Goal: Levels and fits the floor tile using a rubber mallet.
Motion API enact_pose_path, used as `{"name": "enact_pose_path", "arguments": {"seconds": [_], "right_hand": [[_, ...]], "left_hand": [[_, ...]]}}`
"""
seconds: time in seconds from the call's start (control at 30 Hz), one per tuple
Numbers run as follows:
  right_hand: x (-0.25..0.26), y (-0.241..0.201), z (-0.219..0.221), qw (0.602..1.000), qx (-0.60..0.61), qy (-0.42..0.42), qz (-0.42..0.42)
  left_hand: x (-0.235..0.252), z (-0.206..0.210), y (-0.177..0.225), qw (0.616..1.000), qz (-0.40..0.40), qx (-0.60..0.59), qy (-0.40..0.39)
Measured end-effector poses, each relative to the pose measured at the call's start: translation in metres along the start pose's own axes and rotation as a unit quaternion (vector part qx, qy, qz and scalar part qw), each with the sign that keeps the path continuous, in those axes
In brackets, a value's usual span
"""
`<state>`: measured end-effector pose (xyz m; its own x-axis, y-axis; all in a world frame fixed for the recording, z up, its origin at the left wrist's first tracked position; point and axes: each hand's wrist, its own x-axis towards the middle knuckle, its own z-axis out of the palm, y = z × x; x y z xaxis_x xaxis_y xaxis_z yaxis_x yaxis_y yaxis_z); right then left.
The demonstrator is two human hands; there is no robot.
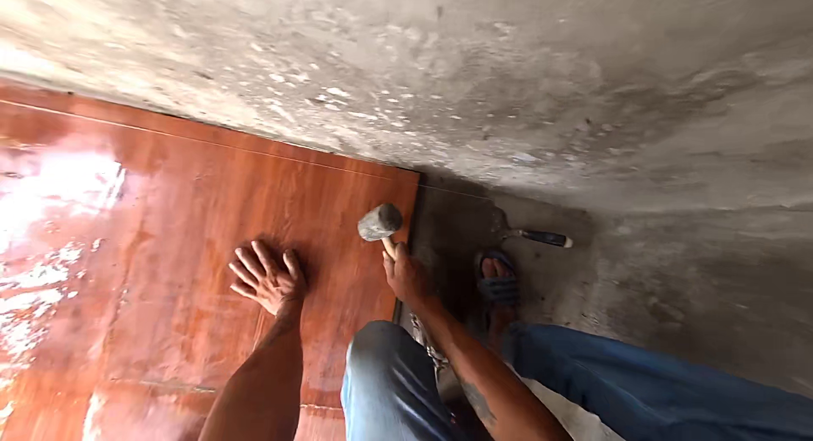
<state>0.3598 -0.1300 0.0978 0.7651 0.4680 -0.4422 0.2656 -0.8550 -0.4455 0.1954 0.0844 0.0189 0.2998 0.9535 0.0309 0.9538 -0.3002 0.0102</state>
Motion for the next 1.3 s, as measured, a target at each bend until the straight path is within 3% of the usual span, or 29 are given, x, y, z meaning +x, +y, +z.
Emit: {"name": "enact_pose_path", "arguments": {"seconds": [0.13,0.27,0.4,0.53,0.63,0.77,0.87,1.0,1.1,1.23,1.3], "right_hand": [[-0.002,-0.001,0.004,0.997,-0.03,0.06,-0.025],[0.002,-0.01,-0.01,0.999,-0.032,-0.026,0.022],[0.002,-0.003,0.003,0.998,-0.034,0.044,-0.011],[0.01,-0.015,-0.016,0.999,-0.044,-0.012,0.026],[0.012,-0.004,-0.001,0.998,-0.028,0.058,0.001],[0.018,-0.014,-0.016,0.999,-0.027,0.015,0.014],[0.017,-0.002,-0.003,0.996,-0.021,0.082,-0.022],[0.022,-0.012,-0.015,0.999,-0.033,0.023,0.006],[0.019,-0.005,-0.004,0.996,-0.031,0.083,-0.02],[0.026,-0.019,-0.022,1.0,-0.009,-0.006,0.029],[0.021,-0.019,-0.021,1.0,-0.012,0.02,0.013]], "left_hand": [[0.0,0.002,-0.001,1.0,-0.002,-0.003,-0.01],[0.0,0.003,-0.003,1.0,-0.004,0.0,-0.006],[-0.001,0.001,-0.003,1.0,-0.009,0.0,-0.013],[0.001,0.0,-0.002,1.0,-0.011,0.0,-0.009],[0.0,0.001,-0.001,1.0,-0.012,0.001,-0.016],[0.003,0.002,-0.002,1.0,-0.015,0.005,-0.018],[0.002,0.003,0.001,1.0,-0.019,0.008,-0.018],[0.004,0.003,-0.004,1.0,-0.016,0.002,-0.003],[0.003,0.006,-0.002,1.0,-0.015,0.0,0.0],[0.006,0.006,-0.003,1.0,-0.017,0.007,0.008],[0.004,0.004,-0.003,1.0,-0.019,0.006,0.0]]}}
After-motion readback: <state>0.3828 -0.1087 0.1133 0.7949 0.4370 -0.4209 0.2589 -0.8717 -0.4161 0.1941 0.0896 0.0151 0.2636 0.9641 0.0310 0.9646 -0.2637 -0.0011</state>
